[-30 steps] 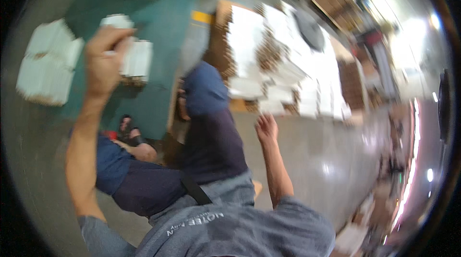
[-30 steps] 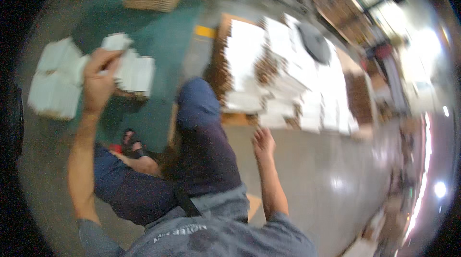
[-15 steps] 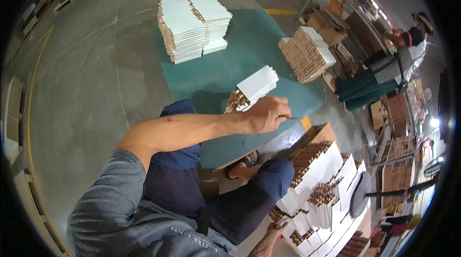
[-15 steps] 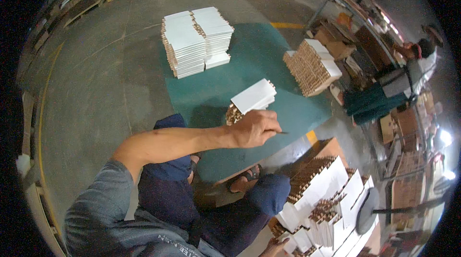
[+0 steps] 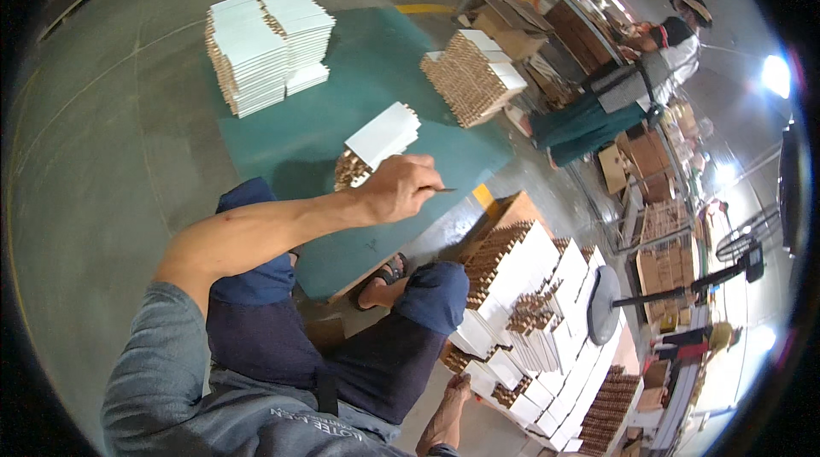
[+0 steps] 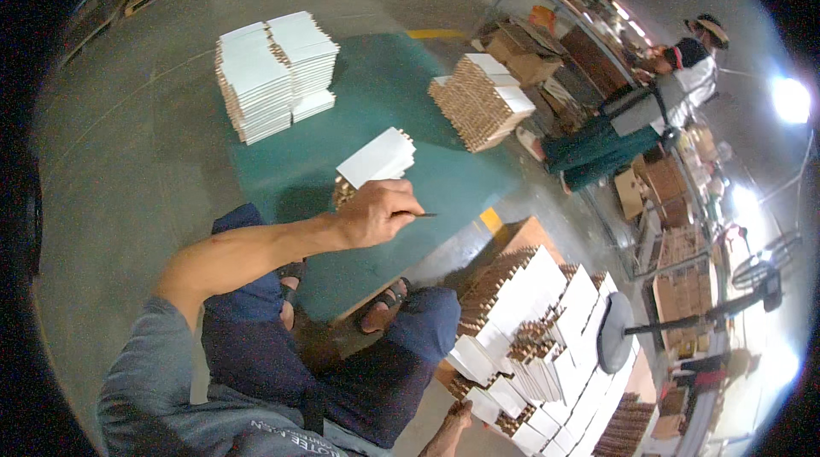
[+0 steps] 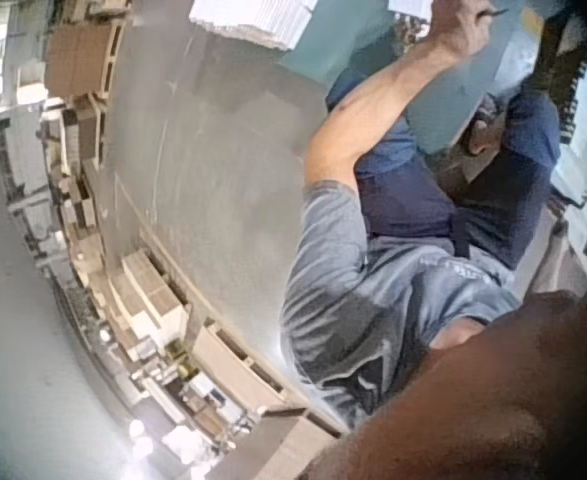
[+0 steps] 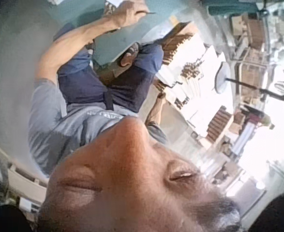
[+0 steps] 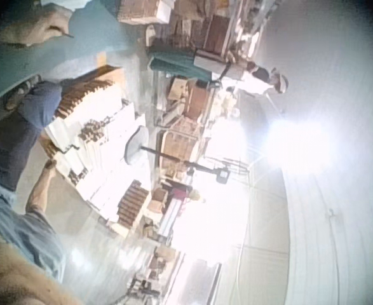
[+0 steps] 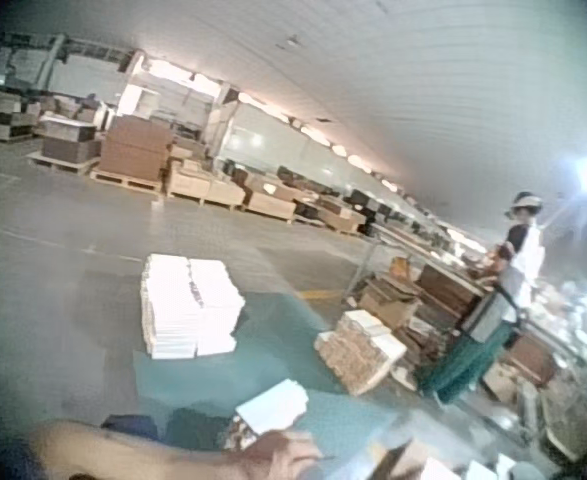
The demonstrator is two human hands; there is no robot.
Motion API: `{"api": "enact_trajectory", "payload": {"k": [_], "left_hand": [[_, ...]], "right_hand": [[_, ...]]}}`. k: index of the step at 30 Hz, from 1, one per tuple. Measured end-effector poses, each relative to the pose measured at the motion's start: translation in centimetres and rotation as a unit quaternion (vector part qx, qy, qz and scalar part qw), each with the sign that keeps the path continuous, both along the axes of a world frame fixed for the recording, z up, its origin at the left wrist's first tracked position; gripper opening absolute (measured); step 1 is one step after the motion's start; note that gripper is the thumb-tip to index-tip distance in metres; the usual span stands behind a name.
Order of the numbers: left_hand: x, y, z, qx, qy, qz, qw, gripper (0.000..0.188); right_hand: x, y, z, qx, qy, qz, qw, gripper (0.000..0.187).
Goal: The person uses a small sanding block to smooth the surfaces and edges of rectangular wooden components, picking each piece up from a stack, sanding it, and then placing it into a different stack on the floor.
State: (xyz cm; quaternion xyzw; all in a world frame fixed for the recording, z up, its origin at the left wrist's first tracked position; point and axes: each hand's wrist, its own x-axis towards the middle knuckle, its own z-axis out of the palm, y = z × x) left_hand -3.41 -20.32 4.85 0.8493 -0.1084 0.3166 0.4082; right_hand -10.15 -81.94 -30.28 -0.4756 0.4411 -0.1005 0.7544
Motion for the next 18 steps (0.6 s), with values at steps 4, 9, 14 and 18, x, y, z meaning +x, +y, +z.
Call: {"api": "enact_trajectory", "payload": {"k": [4,9,14,18], "left_hand": [[0.1,-0.1,0.0,-0.007,0.010,-0.001,1.000,0.011],[-0.5,0.0,-0.4,0.008,0.021,0.005,1.000,0.012],[-0.6,-0.1,0.4,0.020,0.012,-0.004,1.000,0.012],[-0.4,-0.5,-0.2,-0.002,0.030,-0.010,0.999,0.009]], "right_hand": [[-1.3,-0.3,0.3,0.103,-0.010,0.043,0.994,0.028],[-4.2,5.0,3.7,0.172,-0.064,0.025,0.983,0.011],[-11.9,11.4,12.0,0.210,-0.165,0.074,0.961,0.033],[-14.7,13.5,19.7,0.070,-0.168,0.189,0.965,0.042]]}}
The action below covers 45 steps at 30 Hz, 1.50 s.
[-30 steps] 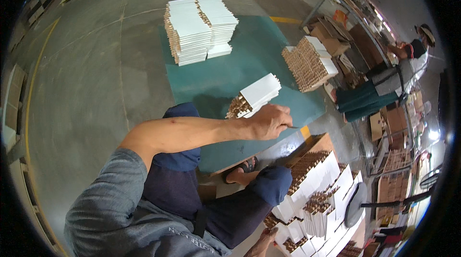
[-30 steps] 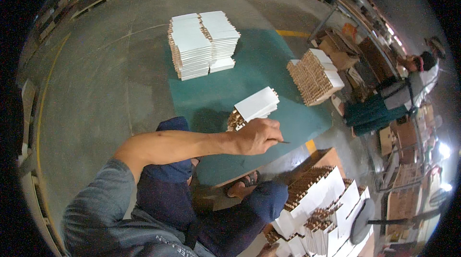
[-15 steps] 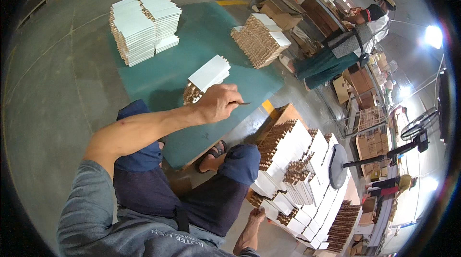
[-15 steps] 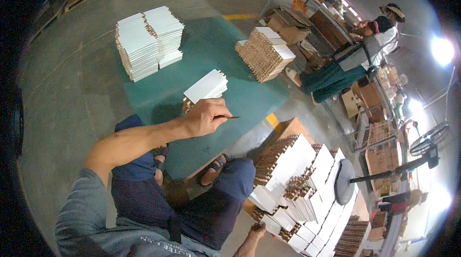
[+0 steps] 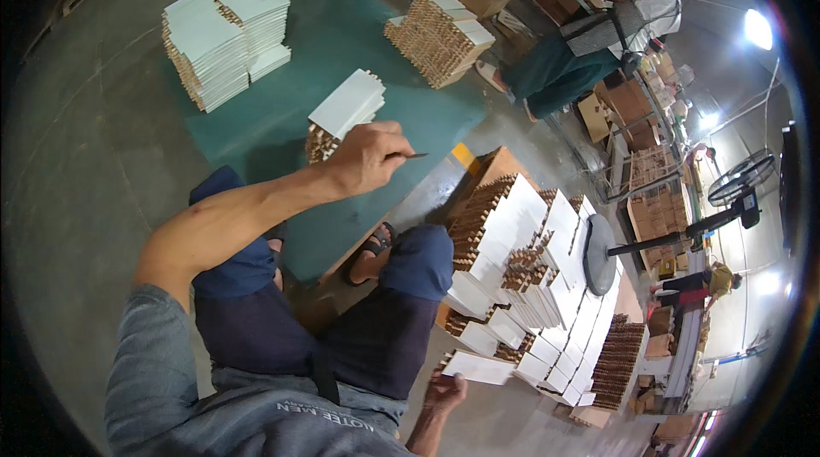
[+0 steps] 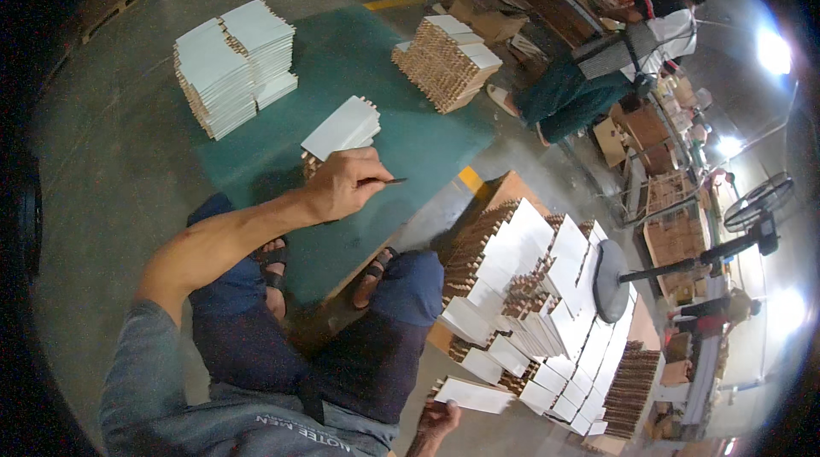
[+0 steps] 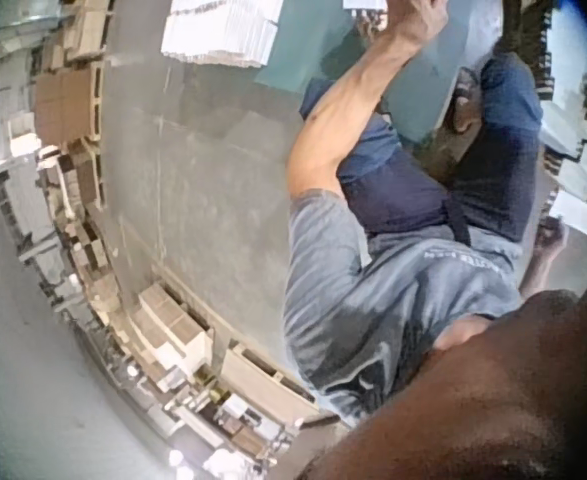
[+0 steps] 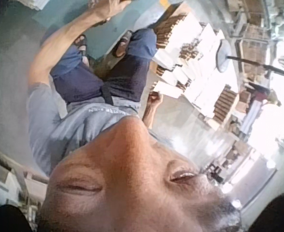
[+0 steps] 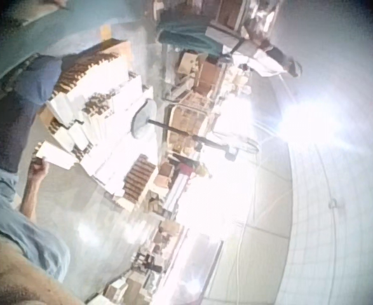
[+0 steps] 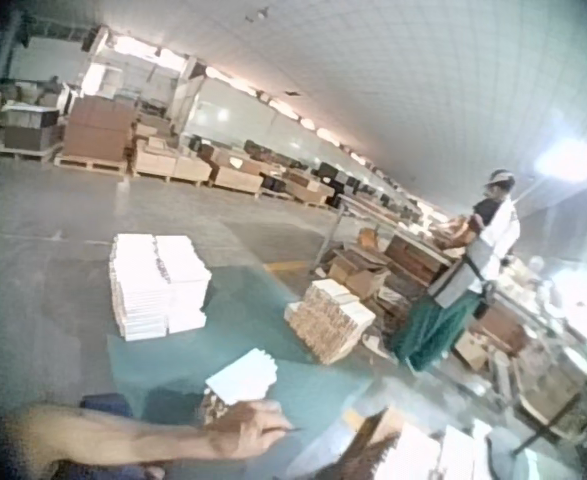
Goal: The person uses a small sanding block to smooth the surfaces and edges of rectangular wooden components, picking each piece up from a stack, sanding it, and then placing it into a different stack on the floor.
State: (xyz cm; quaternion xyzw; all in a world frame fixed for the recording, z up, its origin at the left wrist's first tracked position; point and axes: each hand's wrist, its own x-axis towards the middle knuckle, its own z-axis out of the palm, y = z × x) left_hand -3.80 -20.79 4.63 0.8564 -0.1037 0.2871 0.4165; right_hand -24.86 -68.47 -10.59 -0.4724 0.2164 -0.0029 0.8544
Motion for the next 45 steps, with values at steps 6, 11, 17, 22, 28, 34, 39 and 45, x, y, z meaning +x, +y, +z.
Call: {"api": "enact_trajectory", "payload": {"k": [6,11,17,22,28,34,39,45], "left_hand": [[1.3,-0.9,-0.3,-0.020,-0.057,-0.004,0.998,0.011],[2.0,-1.8,0.4,-0.040,-0.045,-0.003,0.998,0.007],[1.8,-0.2,0.7,-0.056,-0.024,0.022,0.998,0.006],[1.3,0.9,0.8,-0.055,-0.034,0.037,0.997,0.008],[2.8,1.3,1.2,-0.083,-0.041,0.026,0.995,0.010],[0.8,3.6,2.0,-0.097,0.001,0.049,0.994,0.014],[1.5,2.5,2.2,-0.112,-0.037,0.036,0.992,0.015],[2.5,3.0,1.5,-0.009,-0.076,0.070,0.995,0.016]], "right_hand": [[8.6,4.5,9.2,-0.006,-0.157,-0.030,0.987,0.057],[20.2,7.8,10.4,0.069,-0.294,0.052,0.952,0.073],[25.7,16.5,14.2,0.187,-0.354,0.209,0.892,0.078],[25.6,25.2,14.7,0.304,-0.353,0.372,0.803,0.065],[27.5,26.4,12.0,0.243,-0.229,0.366,0.869,0.072],[25.7,29.2,11.8,0.280,-0.117,0.424,0.853,0.068],[24.3,29.8,12.2,0.233,-0.056,0.431,0.870,0.070],[23.3,30.5,12.3,0.235,-0.014,0.449,0.862,0.070]]}}
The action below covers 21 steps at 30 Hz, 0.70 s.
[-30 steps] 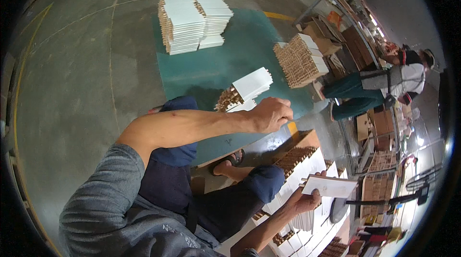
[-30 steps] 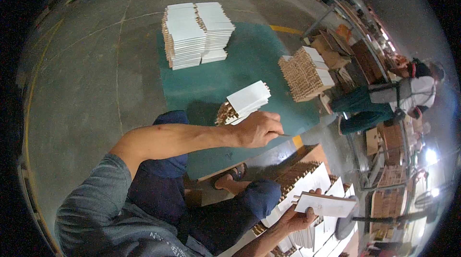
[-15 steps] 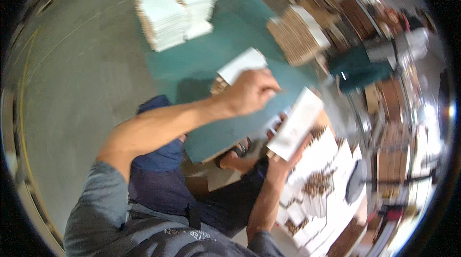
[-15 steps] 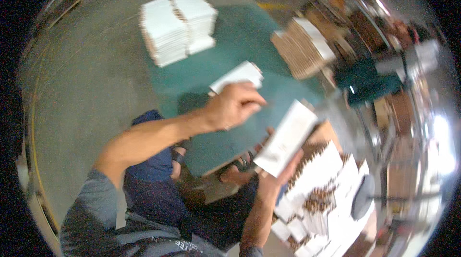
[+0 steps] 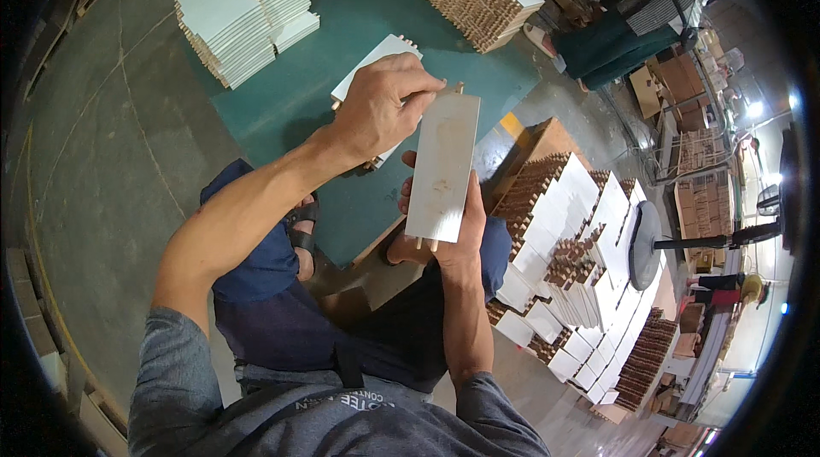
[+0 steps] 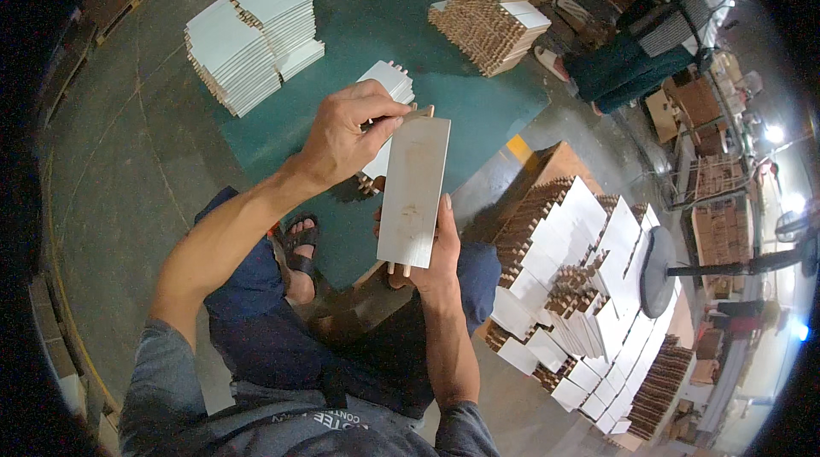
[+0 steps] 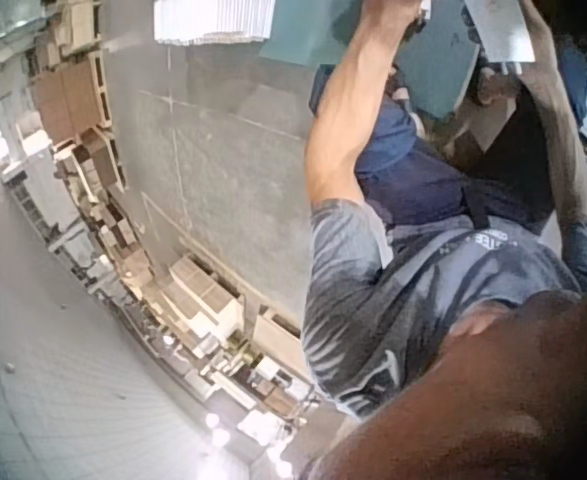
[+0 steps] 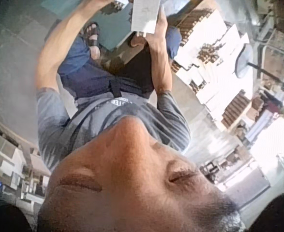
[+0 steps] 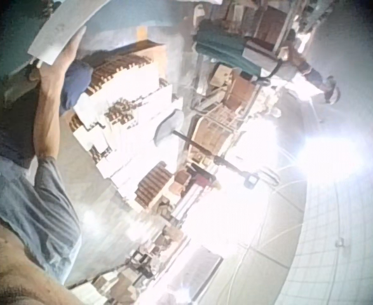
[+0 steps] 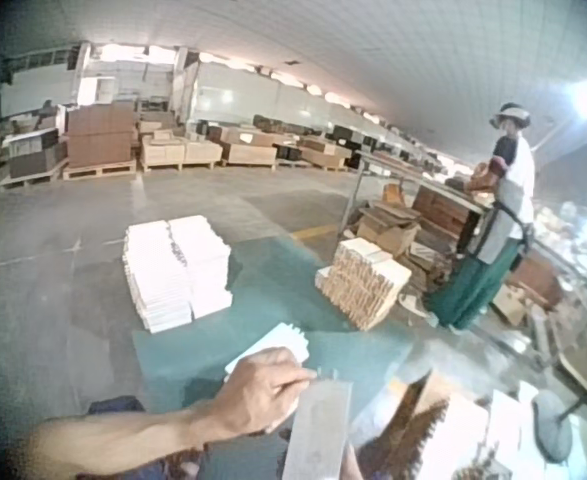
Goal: The person uses a small sanding block to smooth the surfaces and edges of rectangular wooden components, picking each piece up from a stack, sanding it, and then placing it into a different stack on the floor.
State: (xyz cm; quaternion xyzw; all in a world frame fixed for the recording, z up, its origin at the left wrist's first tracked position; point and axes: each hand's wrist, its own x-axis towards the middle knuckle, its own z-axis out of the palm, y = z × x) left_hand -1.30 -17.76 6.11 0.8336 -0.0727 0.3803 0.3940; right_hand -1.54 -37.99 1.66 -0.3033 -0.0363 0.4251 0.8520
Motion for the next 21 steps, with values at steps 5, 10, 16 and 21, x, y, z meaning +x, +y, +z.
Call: {"api": "enact_trajectory", "payload": {"k": [5,10,16,21], "left_hand": [[-1.6,-2.5,-0.5,0.087,0.006,-0.034,0.996,0.022],[-1.8,-3.4,-1.2,0.084,-0.020,-0.034,0.996,0.019],[0.3,-2.6,-1.4,0.087,-0.015,-0.048,0.995,0.021],[-4.8,-6.3,-1.8,0.109,0.045,-0.170,0.978,0.022]], "right_hand": [[0.8,-0.9,-2.7,0.023,0.034,0.018,0.999,0.064],[0.3,-0.5,-1.3,-0.043,0.024,-0.031,0.998,0.059],[1.8,-1.3,-4.3,0.125,-0.030,0.075,0.989,0.061],[1.6,-1.0,-2.2,0.046,0.080,-0.038,0.995,0.052]]}}
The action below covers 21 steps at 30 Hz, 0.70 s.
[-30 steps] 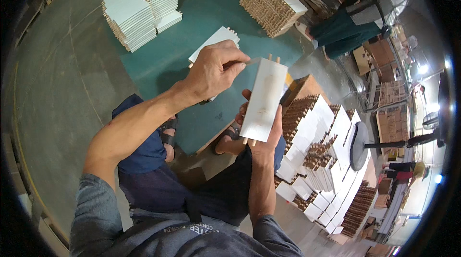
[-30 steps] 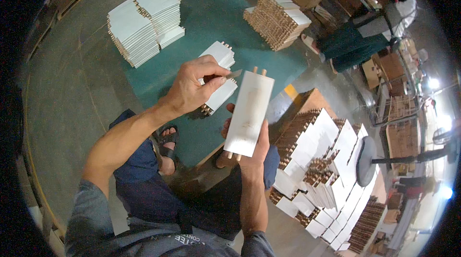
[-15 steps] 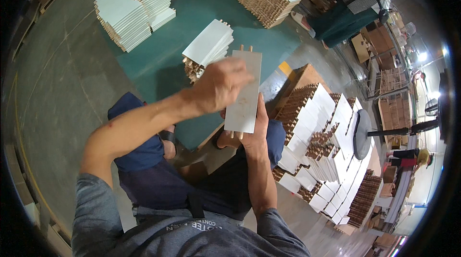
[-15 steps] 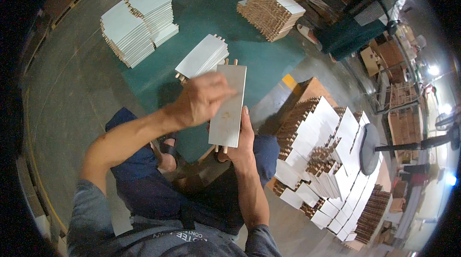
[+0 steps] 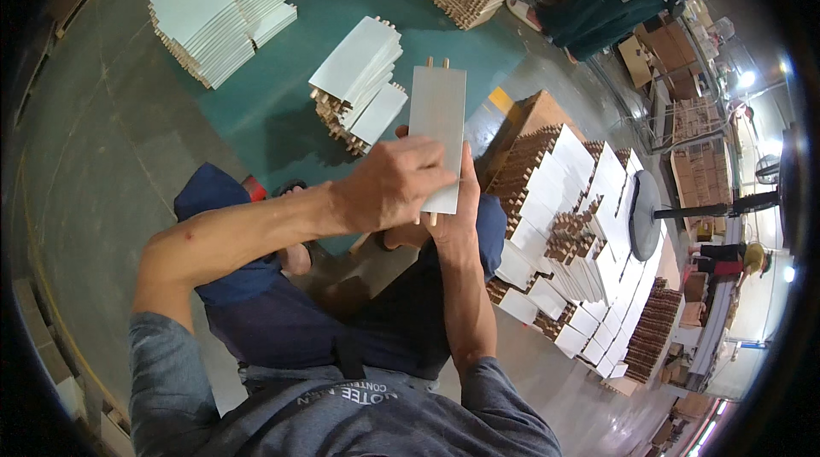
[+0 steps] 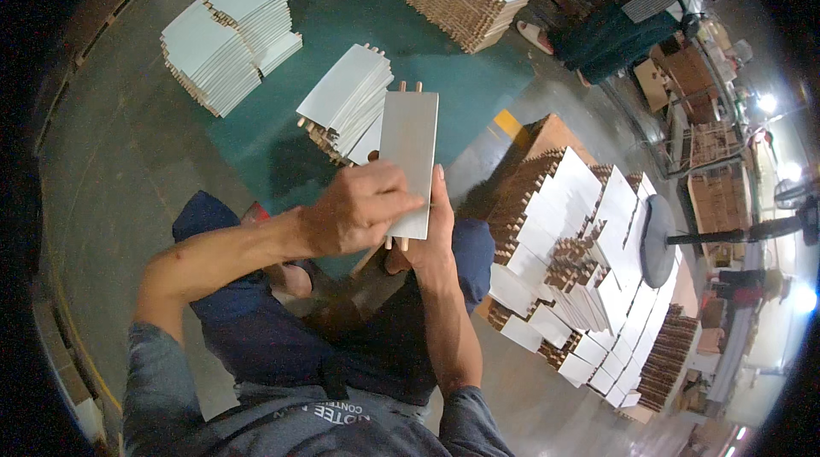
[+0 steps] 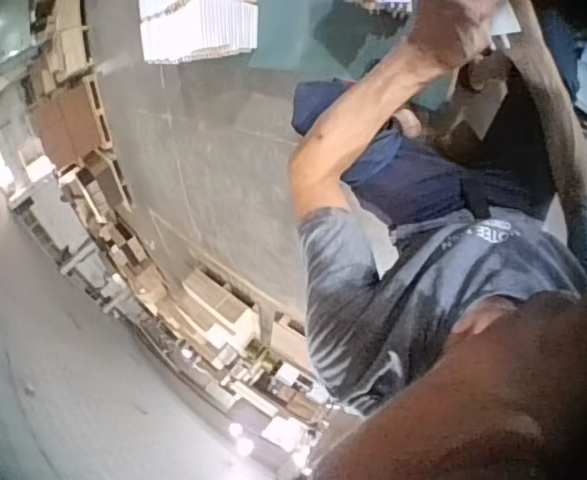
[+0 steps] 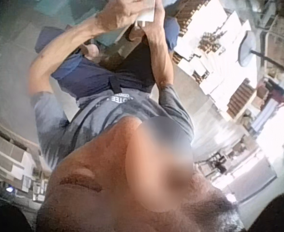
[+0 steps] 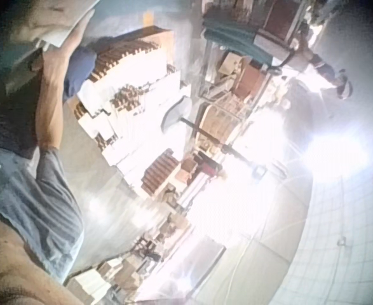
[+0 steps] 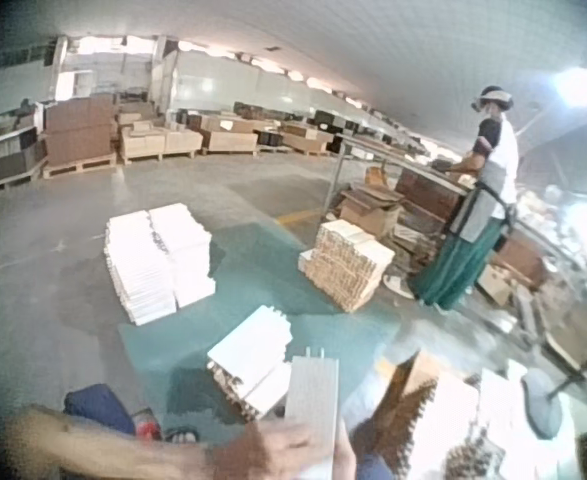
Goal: The person uses a small sanding block to smooth the surfaces and edges of rectangular wooden components, picking each piece up from a stack, sanding it, and then placing it into a different stack on the floor.
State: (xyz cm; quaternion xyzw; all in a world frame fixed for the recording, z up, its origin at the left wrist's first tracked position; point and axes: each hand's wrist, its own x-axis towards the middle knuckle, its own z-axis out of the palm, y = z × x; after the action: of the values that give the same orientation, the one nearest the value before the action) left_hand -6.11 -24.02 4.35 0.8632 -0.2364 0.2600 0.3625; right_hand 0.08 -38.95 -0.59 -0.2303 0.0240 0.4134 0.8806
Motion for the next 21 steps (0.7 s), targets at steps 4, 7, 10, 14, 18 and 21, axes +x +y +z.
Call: {"api": "enact_trajectory", "payload": {"k": [4,7,10,14,18,21], "left_hand": [[3.4,3.6,0.3,-0.018,-0.049,0.142,0.988,0.024],[3.8,3.0,-0.2,-0.041,-0.070,0.095,0.992,0.017],[0.0,-0.1,-1.0,-0.017,-0.050,-0.011,0.999,0.016],[-2.0,-0.6,-0.6,-0.037,-0.036,-0.041,0.998,0.023],[2.2,3.1,0.5,-0.058,-0.075,0.091,0.991,0.026],[4.4,4.6,0.5,-0.077,-0.023,0.147,0.986,0.025]], "right_hand": [[-0.1,0.2,-0.9,0.001,-0.077,0.017,0.997,0.051],[0.3,0.2,-1.3,-0.099,-0.197,-0.008,0.975,0.052],[0.6,0.2,-1.1,-0.156,-0.252,-0.045,0.954,0.054],[1.8,0.9,-0.2,-0.064,-0.093,-0.049,0.992,0.057],[1.6,0.8,-1.3,-0.043,-0.105,-0.030,0.993,0.055],[1.4,0.6,-2.4,-0.006,-0.104,-0.009,0.995,0.054]]}}
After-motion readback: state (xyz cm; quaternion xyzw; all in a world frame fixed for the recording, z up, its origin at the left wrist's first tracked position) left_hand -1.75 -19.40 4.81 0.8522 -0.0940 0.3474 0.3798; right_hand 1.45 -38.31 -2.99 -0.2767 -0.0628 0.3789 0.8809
